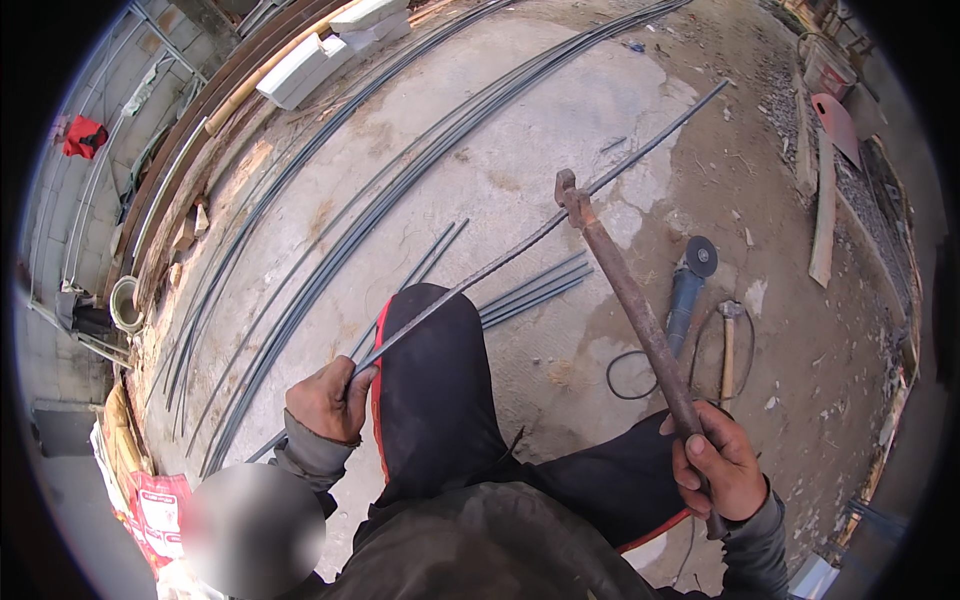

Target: The person bends several steel rods into a hook shape using a metal bar as a lever and a hammer to strike the bar. They then use an angle grinder to cut the rods to a specific length. The person works on the rods one by one, arranging them on the concrete floor.

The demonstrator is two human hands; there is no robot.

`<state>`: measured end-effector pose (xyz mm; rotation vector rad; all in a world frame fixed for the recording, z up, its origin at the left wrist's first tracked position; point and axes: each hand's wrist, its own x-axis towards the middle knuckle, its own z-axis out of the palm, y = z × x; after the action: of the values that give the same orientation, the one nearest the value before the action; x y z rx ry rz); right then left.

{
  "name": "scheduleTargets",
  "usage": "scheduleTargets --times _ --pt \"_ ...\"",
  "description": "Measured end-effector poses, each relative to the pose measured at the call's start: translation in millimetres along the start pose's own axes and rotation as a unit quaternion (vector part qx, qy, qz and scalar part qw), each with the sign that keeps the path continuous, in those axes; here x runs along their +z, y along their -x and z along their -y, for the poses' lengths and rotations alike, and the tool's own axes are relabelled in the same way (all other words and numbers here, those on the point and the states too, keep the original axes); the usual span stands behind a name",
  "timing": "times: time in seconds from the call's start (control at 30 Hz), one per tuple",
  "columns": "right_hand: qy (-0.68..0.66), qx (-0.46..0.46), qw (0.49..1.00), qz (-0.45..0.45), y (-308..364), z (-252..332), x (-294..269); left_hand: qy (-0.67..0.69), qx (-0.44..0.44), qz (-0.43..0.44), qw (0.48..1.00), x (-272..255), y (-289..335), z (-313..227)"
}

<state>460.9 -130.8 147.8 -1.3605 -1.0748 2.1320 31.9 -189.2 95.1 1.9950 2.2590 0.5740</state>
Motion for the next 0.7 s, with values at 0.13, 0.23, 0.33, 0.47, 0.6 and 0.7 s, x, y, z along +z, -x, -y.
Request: scheduleTargets --times 0.13,0.23,0.33,0.47,0.6,0.7 --pt "-0.004 0.028 0.999 -0.017 4.4 0.5 3.7 0.067 -0.052 0.063 0.994 16.5 19.0 -5.1" --pt "0.005 0.004 1.000 -0.011 3.2 -4.4 5.3 0.155 -0.091 0.080 0.980 22.9 28.4 -12.6" --pt "-0.009 -0.003 1.000 -0.003 2.1 -7.8 10.6 0.250 -0.104 0.125 0.954 22.1 27.6 0.9" --pt "0.011 -0.010 1.000 -0.004 1.4 -6.4 20.2 0.230 -0.109 0.184 0.949 4.9 22.6 9.8" --pt "0.018 -0.021 0.999 -0.017 -1.5 -8.8 23.4 0.227 -0.102 0.176 0.952 19.6 21.6 10.5" --pt "0.010 -0.028 0.999 -0.013 2.7 -11.8 22.0 0.386 -0.132 0.243 0.880 16.3 6.4 13.5"
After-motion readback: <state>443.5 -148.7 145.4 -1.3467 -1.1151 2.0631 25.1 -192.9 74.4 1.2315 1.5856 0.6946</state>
